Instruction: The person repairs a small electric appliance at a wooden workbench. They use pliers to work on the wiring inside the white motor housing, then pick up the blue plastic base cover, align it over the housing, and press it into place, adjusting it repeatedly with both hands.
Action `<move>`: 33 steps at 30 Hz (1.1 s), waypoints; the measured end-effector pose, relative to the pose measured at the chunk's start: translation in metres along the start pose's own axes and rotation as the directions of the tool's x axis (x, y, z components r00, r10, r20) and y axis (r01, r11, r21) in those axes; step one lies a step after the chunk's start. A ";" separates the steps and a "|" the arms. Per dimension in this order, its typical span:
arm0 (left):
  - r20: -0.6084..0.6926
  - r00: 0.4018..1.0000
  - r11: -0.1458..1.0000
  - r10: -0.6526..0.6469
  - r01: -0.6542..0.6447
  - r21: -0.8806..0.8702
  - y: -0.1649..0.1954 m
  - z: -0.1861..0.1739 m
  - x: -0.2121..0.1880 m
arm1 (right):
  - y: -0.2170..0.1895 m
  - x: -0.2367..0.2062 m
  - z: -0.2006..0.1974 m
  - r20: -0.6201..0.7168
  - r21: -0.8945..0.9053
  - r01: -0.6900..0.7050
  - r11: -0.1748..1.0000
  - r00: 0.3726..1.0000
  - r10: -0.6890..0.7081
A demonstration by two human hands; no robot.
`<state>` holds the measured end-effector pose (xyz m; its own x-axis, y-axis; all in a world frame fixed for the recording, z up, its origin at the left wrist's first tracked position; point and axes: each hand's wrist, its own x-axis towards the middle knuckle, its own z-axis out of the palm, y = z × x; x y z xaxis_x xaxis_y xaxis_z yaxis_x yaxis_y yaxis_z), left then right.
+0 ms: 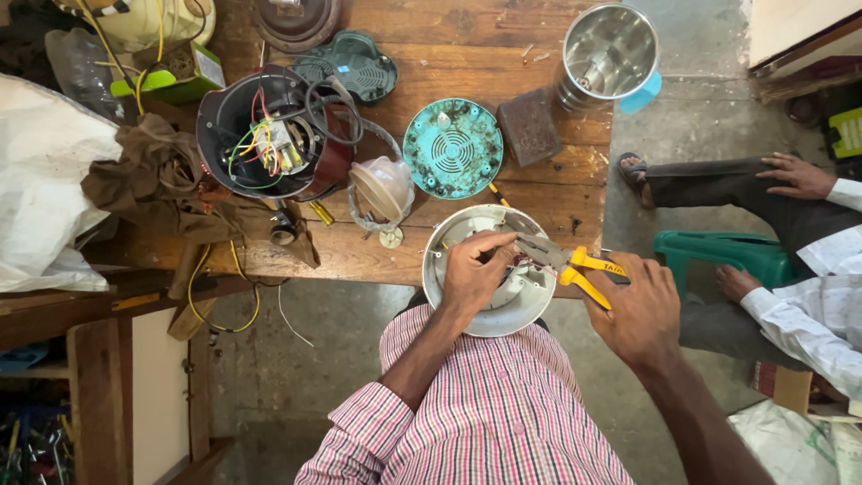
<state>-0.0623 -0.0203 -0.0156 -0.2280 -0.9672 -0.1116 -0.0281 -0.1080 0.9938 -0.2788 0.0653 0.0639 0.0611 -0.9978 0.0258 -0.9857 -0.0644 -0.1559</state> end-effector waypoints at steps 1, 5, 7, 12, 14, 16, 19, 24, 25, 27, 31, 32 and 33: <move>-0.001 1.000 1.000 0.012 -0.012 -0.005 0.000 0.000 0.000 | -0.001 0.000 -0.001 -0.034 0.009 0.022 1.000 0.999 -0.022; 0.001 1.000 1.000 0.000 0.000 -0.031 -0.003 0.000 -0.001 | -0.004 -0.003 -0.008 -0.098 0.013 0.061 0.998 0.993 -0.060; 0.001 0.999 0.999 -0.034 0.034 -0.031 -0.005 0.001 -0.002 | -0.006 -0.003 -0.008 -0.098 0.012 0.054 0.998 0.994 -0.053; 0.005 0.996 0.992 -0.089 0.089 -0.090 -0.010 0.004 -0.003 | -0.008 -0.005 -0.008 -0.110 0.046 0.037 0.998 0.993 -0.031; 0.011 0.993 0.981 -0.119 0.119 -0.154 -0.012 0.004 -0.004 | -0.009 -0.007 -0.006 -0.111 0.069 0.023 0.997 0.994 -0.015; 0.018 0.992 0.972 -0.126 0.128 -0.199 -0.014 0.004 -0.005 | -0.010 -0.008 -0.005 -0.103 0.087 0.006 0.996 0.995 0.003; 0.026 0.993 0.967 -0.112 0.115 -0.227 -0.015 0.004 -0.004 | -0.012 -0.008 -0.004 -0.085 0.104 -0.011 0.995 0.996 0.020; 0.020 0.991 0.972 -0.131 0.133 -0.192 -0.016 0.002 -0.003 | -0.013 -0.007 -0.005 -0.085 0.128 0.000 0.992 0.996 0.011; 0.018 0.993 0.979 -0.113 0.115 -0.167 -0.015 0.002 -0.003 | -0.013 -0.007 -0.006 -0.090 0.119 0.003 0.993 0.996 0.008; 0.012 0.997 0.990 -0.078 0.079 -0.117 -0.015 0.002 -0.004 | -0.012 -0.006 -0.007 -0.097 0.099 0.011 0.995 0.995 -0.001; 0.017 0.999 0.991 -0.049 0.051 -0.126 -0.013 0.001 -0.005 | -0.011 -0.005 -0.008 -0.091 0.087 0.039 0.995 0.995 -0.031; 0.022 0.998 0.989 -0.056 0.059 -0.135 -0.013 0.001 -0.005 | -0.011 -0.005 -0.008 -0.090 0.081 0.042 0.996 0.995 -0.035; 0.027 0.998 0.988 -0.063 0.066 -0.143 -0.013 0.001 -0.005 | -0.011 -0.005 -0.009 -0.090 0.075 0.046 0.996 0.995 -0.039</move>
<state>-0.0617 -0.0144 -0.0276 -0.2515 -0.9521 -0.1740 0.0962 -0.2035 0.9743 -0.2700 0.0709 0.0739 0.0851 -0.9890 0.1207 -0.9673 -0.1111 -0.2281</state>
